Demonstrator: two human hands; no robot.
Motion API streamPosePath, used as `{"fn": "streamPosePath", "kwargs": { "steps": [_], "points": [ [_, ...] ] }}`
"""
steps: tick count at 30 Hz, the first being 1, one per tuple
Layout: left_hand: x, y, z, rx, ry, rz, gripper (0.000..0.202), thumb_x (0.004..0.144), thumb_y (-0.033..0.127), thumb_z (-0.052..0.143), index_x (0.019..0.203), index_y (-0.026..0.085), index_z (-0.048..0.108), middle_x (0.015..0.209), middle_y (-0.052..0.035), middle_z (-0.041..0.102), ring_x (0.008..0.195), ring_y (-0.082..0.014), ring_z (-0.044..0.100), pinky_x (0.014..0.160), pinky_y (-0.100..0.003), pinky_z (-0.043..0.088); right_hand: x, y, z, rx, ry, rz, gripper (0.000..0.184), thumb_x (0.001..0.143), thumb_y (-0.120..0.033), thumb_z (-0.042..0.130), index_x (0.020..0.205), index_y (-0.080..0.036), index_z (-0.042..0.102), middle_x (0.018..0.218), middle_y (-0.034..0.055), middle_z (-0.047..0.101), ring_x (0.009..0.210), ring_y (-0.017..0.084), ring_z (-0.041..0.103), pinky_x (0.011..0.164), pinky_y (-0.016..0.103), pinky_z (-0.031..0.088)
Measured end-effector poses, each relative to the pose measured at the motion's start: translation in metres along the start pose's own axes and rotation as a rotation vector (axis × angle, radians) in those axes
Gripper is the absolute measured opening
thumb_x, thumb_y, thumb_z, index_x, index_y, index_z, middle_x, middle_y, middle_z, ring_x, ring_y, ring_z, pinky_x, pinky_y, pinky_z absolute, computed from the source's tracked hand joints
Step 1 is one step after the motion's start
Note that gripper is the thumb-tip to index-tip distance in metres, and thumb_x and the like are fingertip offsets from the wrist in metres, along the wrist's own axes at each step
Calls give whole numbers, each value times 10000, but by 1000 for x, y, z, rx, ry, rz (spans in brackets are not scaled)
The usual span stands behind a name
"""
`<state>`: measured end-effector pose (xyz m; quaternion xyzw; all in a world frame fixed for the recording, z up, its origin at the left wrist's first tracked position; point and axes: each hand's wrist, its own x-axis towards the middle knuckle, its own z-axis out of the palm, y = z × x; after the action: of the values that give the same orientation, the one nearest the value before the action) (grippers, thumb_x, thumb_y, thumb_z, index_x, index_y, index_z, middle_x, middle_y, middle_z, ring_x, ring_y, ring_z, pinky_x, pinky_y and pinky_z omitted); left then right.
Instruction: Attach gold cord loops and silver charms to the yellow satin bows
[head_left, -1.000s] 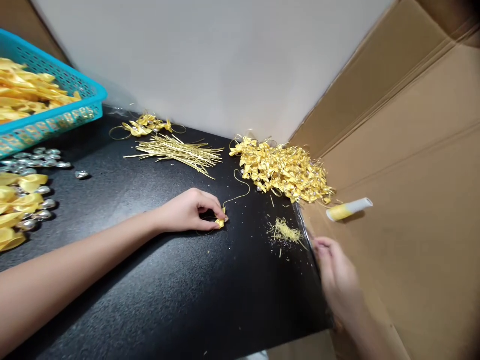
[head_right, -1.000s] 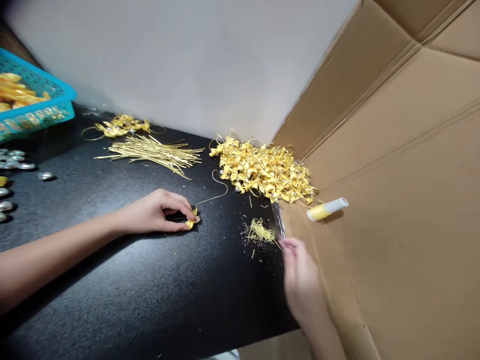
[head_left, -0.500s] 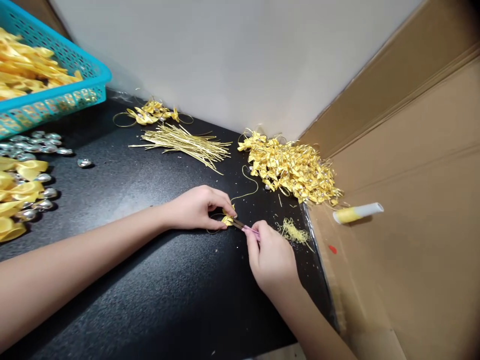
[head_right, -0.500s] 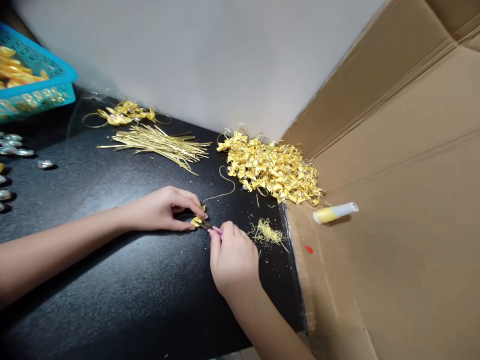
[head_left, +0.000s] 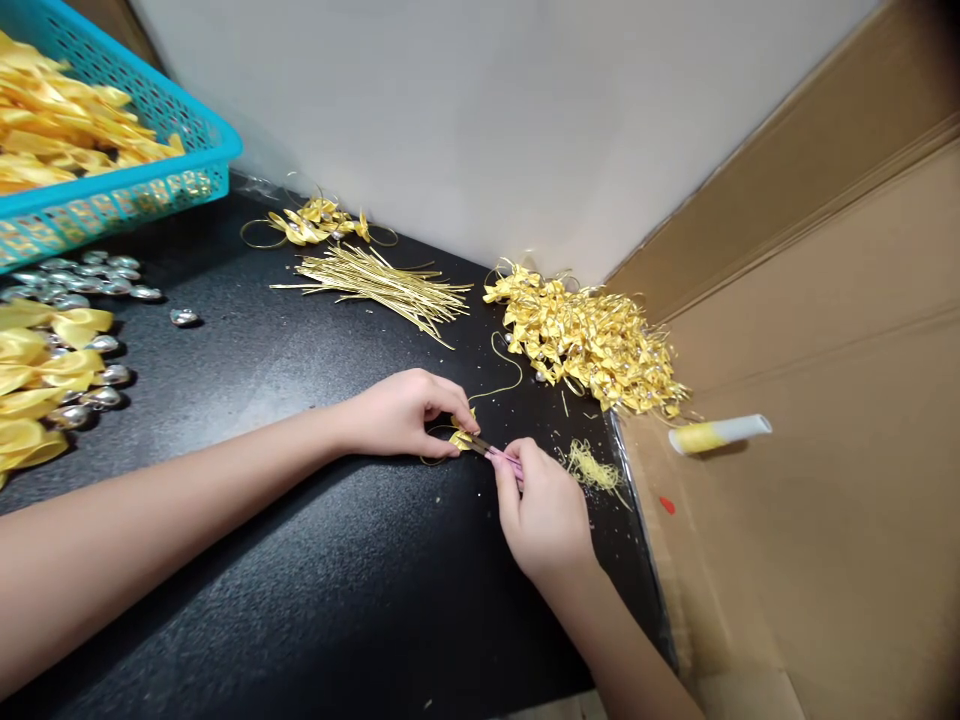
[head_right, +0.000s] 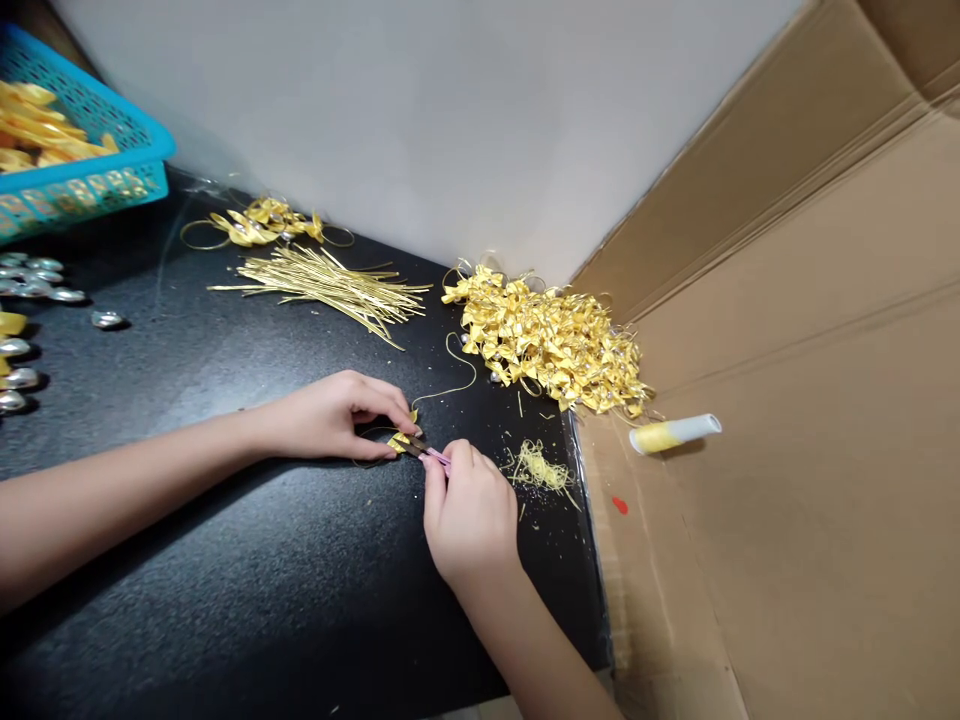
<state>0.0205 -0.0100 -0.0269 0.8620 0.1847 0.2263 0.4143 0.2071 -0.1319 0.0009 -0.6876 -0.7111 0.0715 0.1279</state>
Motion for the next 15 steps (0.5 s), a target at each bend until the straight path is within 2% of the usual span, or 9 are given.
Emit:
{"fn": "streamPosePath", "kwargs": {
  "steps": [7, 11, 13, 15],
  "points": [
    [0, -1, -1, -10, -3, 2, 216, 761, 223, 715, 972, 193, 754, 918, -52, 730, 738, -138, 632, 651, -216, 452, 5, 0, 3, 35, 20, -4, 259, 967, -317, 421, 797, -195, 572, 702, 28, 662, 631, 177, 614, 570, 256, 335],
    [0, 1, -1, -20, 1, -16, 242, 746, 252, 730, 981, 203, 758, 919, -50, 728, 714, -130, 608, 629, -213, 435, 0, 4, -4, 113, 3, 25, 268, 963, -335, 413, 804, -203, 584, 707, 23, 668, 636, 171, 620, 572, 248, 357],
    [0, 2, -2, -63, 22, -54, 269, 717, 294, 753, 966, 192, 761, 897, -50, 724, 657, -119, 578, 568, -212, 408, -8, 18, -14, 174, 10, 84, 278, 959, -373, 402, 850, -211, 600, 741, 27, 684, 661, 174, 633, 588, 246, 387],
    [0, 3, -5, -142, 108, -131, 271, 722, 346, 736, 925, 169, 756, 862, -51, 720, 616, -113, 556, 532, -215, 391, -19, 45, -28, 191, 86, 200, 308, 946, -432, 397, 915, -213, 612, 805, 49, 704, 696, 192, 643, 615, 262, 420]
  ]
}}
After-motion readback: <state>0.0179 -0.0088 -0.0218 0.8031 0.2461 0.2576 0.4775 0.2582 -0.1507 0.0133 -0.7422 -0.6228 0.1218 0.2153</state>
